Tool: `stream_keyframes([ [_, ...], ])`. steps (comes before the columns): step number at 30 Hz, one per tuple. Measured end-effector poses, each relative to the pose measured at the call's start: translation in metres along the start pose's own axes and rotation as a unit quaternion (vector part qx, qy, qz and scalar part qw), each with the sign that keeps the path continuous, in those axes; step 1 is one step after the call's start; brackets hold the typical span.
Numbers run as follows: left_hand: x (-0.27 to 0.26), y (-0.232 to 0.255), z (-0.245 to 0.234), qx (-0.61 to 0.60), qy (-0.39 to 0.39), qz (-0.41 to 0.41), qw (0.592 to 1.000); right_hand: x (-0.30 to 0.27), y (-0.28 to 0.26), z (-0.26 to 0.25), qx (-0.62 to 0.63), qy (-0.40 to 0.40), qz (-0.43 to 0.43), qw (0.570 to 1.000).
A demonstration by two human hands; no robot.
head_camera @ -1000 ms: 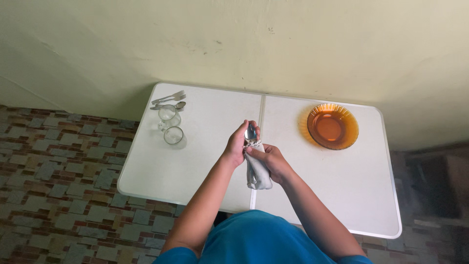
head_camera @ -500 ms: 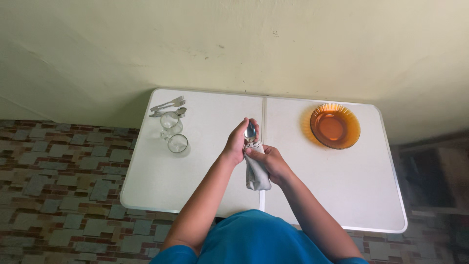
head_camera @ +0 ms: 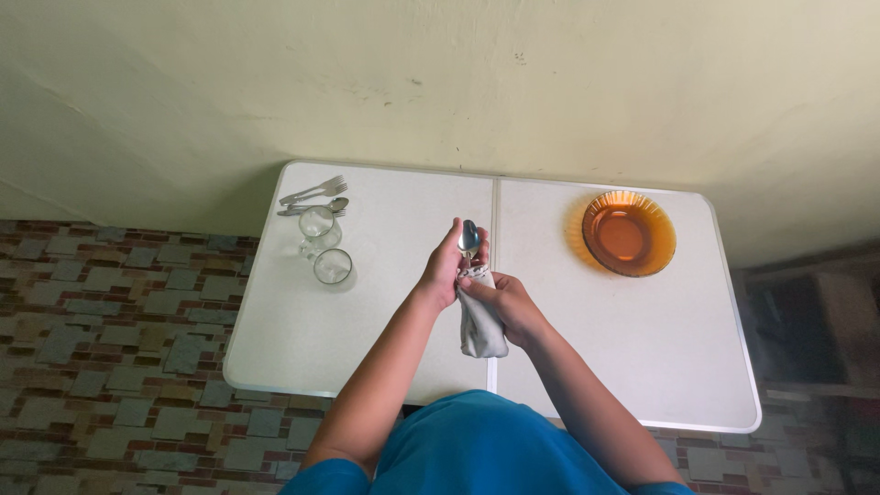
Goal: The person wipes a plate with a cloth, places it on top of another plate on the table, and wipes a spoon using the cloth.
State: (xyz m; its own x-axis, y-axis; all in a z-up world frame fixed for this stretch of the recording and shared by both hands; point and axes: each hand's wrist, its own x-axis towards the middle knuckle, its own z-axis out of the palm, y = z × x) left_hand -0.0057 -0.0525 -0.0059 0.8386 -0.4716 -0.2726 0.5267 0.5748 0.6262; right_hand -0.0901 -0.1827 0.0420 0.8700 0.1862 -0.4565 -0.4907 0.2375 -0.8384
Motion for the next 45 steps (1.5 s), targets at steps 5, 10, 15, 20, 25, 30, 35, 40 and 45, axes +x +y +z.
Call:
stream_keyframes([
  [5, 0.004, 0.001, -0.002, -0.013, -0.035, 0.007, 0.999, -0.003, 0.001, -0.007, -0.008, -0.031, 0.002, 0.999],
  [10, -0.001, -0.005, 0.009, -0.019, -0.029, 0.014, 0.999, -0.008, 0.001, -0.013, 0.005, -0.020, -0.001, 1.000],
  [15, -0.007, -0.011, 0.021, 0.032, -0.008, -0.012, 0.999, -0.008, -0.001, -0.019, 0.040, -0.023, -0.024, 0.999],
  [20, -0.008, -0.015, 0.024, 0.044, -0.026, -0.015, 0.999, -0.011, -0.003, -0.025, 0.032, -0.022, -0.028, 0.999],
  [25, -0.008, -0.017, 0.026, 0.045, -0.020, -0.006, 0.999, -0.014, -0.005, -0.027, -0.004, -0.015, -0.017, 1.000],
  [30, -0.005, -0.017, 0.029, 0.020, 0.008, 0.006, 1.000, -0.016, -0.002, -0.029, -0.007, -0.024, -0.015, 1.000],
  [35, 0.001, -0.016, 0.024, 0.009, -0.003, 0.024, 1.000, -0.014, 0.003, -0.031, -0.002, -0.030, -0.009, 0.999],
  [40, 0.006, -0.014, 0.020, -0.007, -0.010, 0.032, 0.999, -0.014, 0.004, -0.032, -0.002, -0.048, -0.024, 0.999],
  [45, -0.001, -0.015, 0.028, 0.034, -0.001, 0.033, 0.999, -0.013, 0.001, -0.032, 0.009, -0.033, -0.011, 0.999],
])
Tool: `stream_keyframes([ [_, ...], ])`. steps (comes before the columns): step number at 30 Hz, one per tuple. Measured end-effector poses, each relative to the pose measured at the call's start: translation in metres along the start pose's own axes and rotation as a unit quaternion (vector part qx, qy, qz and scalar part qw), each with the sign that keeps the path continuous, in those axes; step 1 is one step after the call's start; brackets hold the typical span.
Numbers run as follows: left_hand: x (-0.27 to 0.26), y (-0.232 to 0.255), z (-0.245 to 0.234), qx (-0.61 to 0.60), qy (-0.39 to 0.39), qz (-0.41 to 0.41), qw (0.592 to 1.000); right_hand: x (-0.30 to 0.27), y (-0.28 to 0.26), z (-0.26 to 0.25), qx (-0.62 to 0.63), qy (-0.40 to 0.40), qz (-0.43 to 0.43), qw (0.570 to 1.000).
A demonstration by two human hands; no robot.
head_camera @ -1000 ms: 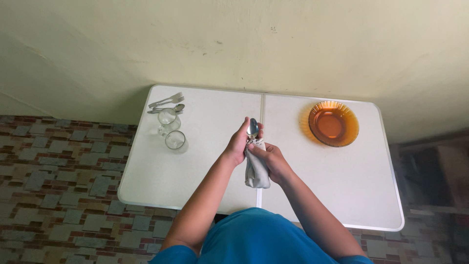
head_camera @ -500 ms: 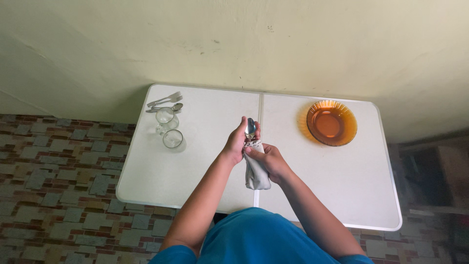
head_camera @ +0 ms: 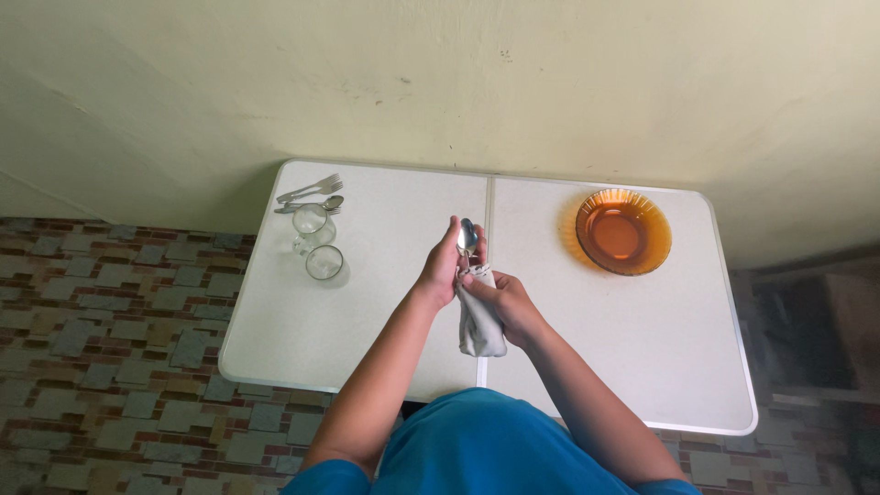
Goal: The person wipes a plate with a cloth, places it on top of another plate on the table, and wipes a spoon using the cloth.
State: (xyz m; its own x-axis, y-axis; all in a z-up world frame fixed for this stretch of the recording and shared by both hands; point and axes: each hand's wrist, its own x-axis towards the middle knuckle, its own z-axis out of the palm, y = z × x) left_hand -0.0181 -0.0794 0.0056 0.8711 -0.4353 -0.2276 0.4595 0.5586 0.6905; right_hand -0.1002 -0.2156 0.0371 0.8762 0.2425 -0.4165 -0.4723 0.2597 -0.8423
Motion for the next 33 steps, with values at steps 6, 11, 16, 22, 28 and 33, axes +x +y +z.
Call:
stream_keyframes([
  [6, -0.013, -0.004, 0.006, 0.087, -0.015, -0.023, 0.996, 0.007, 0.001, -0.003, 0.015, 0.034, -0.021, 0.999],
  [11, -0.008, -0.009, 0.001, 0.054, 0.006, -0.022, 0.998, 0.006, 0.003, 0.001, 0.005, 0.025, -0.021, 0.999],
  [16, -0.007, -0.010, -0.007, 0.049, -0.016, 0.004, 0.999, 0.004, 0.009, 0.005, 0.005, 0.014, -0.030, 0.999],
  [22, -0.004, -0.006, -0.010, 0.045, 0.028, 0.002, 0.999, 0.005, 0.017, 0.005, -0.002, 0.015, -0.024, 1.000],
  [28, 0.005, -0.008, -0.014, 0.034, 0.022, 0.006, 0.999, 0.005, 0.019, 0.005, -0.017, 0.025, -0.016, 0.999],
  [33, 0.014, -0.007, -0.016, 0.018, 0.018, 0.014, 1.000, 0.001, 0.021, 0.006, -0.013, 0.034, -0.013, 0.999],
])
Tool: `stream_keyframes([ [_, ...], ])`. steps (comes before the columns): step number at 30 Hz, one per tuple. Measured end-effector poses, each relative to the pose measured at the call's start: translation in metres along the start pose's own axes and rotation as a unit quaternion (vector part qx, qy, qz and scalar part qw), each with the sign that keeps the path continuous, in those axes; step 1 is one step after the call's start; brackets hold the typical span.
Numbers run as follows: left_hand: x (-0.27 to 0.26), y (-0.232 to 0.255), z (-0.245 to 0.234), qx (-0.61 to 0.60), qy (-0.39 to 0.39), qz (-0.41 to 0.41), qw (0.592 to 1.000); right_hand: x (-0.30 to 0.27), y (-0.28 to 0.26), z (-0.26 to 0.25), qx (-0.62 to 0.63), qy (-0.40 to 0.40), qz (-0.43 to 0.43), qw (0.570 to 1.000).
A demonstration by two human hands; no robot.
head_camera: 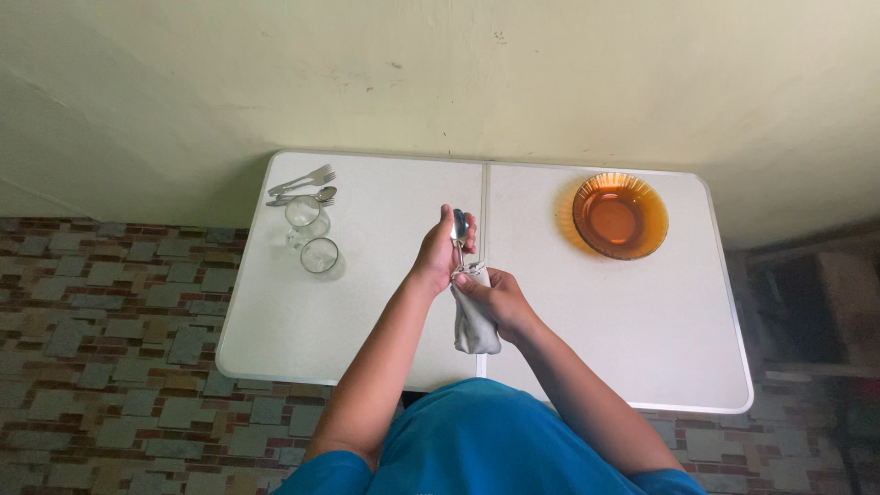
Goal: The person wipes a plate with a cloth, places it on top of another plate on the table, and wipes a spoon using the cloth.
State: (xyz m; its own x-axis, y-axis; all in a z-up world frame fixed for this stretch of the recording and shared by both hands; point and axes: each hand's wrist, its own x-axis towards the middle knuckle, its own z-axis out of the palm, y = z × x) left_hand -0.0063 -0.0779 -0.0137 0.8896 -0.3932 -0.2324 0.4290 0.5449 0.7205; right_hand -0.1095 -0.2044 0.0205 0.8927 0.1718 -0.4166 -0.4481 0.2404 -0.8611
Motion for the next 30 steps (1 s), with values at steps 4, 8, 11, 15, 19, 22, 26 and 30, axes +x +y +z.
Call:
stream_keyframes([
  [4, 0.004, 0.003, -0.001, 0.003, -0.001, 0.005, 1.000, -0.001, -0.001, 0.000, -0.017, 0.006, 0.001, 1.000],
  [8, 0.009, 0.004, -0.002, -0.005, -0.010, 0.037, 0.999, 0.000, 0.001, -0.002, -0.022, 0.012, 0.003, 1.000],
  [11, 0.014, 0.005, -0.001, -0.023, 0.003, 0.050, 0.998, 0.001, 0.002, -0.004, -0.014, 0.006, -0.005, 1.000],
  [15, 0.018, 0.008, -0.003, -0.037, 0.005, 0.065, 0.997, 0.001, 0.002, -0.003, -0.017, 0.014, 0.000, 1.000],
  [19, 0.019, 0.014, -0.006, -0.047, 0.009, 0.070, 0.996, 0.002, 0.000, -0.001, -0.017, 0.015, 0.010, 1.000],
  [22, 0.021, 0.018, -0.006, -0.073, 0.035, 0.080, 0.993, 0.003, -0.003, 0.000, -0.014, 0.013, 0.014, 1.000],
  [26, 0.020, 0.025, -0.010, -0.074, 0.045, 0.095, 0.992, 0.003, -0.007, 0.000, -0.031, 0.005, 0.027, 0.999],
  [30, 0.017, 0.032, -0.016, -0.074, 0.045, 0.093, 0.992, 0.006, -0.012, -0.003, -0.033, 0.003, 0.044, 0.998],
])
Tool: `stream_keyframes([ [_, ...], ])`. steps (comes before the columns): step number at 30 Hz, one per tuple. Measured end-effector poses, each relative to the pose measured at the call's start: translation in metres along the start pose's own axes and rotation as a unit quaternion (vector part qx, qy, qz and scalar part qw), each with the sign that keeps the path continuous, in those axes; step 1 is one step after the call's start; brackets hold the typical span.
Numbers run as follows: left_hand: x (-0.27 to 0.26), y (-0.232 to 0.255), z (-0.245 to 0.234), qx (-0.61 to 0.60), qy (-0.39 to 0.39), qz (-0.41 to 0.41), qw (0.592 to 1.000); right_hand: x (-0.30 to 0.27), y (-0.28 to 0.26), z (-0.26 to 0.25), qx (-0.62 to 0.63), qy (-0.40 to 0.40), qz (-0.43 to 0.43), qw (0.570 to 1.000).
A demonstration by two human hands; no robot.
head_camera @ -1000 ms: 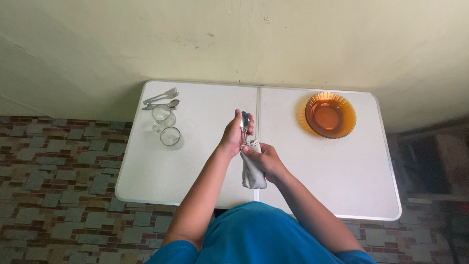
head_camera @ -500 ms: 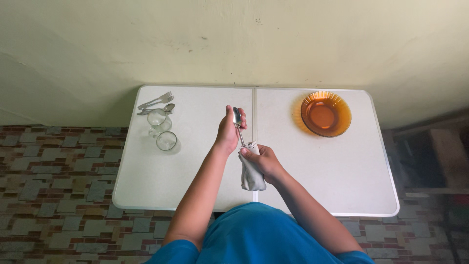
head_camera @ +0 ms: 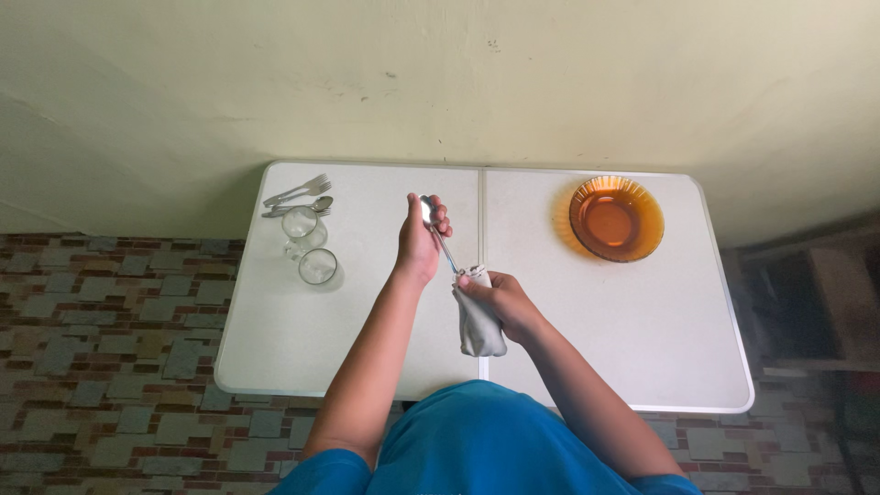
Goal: The person wipes a plate with a cloth, places it on top of another plate on the table, and wipes a spoon using the cloth.
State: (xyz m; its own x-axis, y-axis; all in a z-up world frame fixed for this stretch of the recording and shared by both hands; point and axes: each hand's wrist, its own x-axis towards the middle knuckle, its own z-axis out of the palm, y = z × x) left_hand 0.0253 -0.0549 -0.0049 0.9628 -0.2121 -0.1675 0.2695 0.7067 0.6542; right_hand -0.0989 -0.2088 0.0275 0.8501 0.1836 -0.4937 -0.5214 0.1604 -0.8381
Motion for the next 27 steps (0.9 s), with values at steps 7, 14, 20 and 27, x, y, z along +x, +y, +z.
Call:
stream_keyframes([
  [7, -0.007, 0.000, -0.005, -0.018, -0.019, 0.004, 1.000, 0.016, -0.013, 0.001, 0.042, 0.031, -0.034, 0.998],
  [14, -0.039, -0.001, 0.006, 0.117, -0.049, -0.059, 0.990, 0.032, -0.016, 0.024, 0.032, 0.004, -0.055, 0.998],
  [20, -0.042, 0.010, -0.012, 0.143, -0.089, -0.074, 0.983, 0.027, -0.014, 0.042, -0.055, -0.025, -0.057, 0.997],
  [27, -0.040, 0.015, -0.028, 0.097, -0.134, -0.081, 0.983, 0.036, 0.012, 0.056, -0.062, -0.001, -0.067, 0.996],
])
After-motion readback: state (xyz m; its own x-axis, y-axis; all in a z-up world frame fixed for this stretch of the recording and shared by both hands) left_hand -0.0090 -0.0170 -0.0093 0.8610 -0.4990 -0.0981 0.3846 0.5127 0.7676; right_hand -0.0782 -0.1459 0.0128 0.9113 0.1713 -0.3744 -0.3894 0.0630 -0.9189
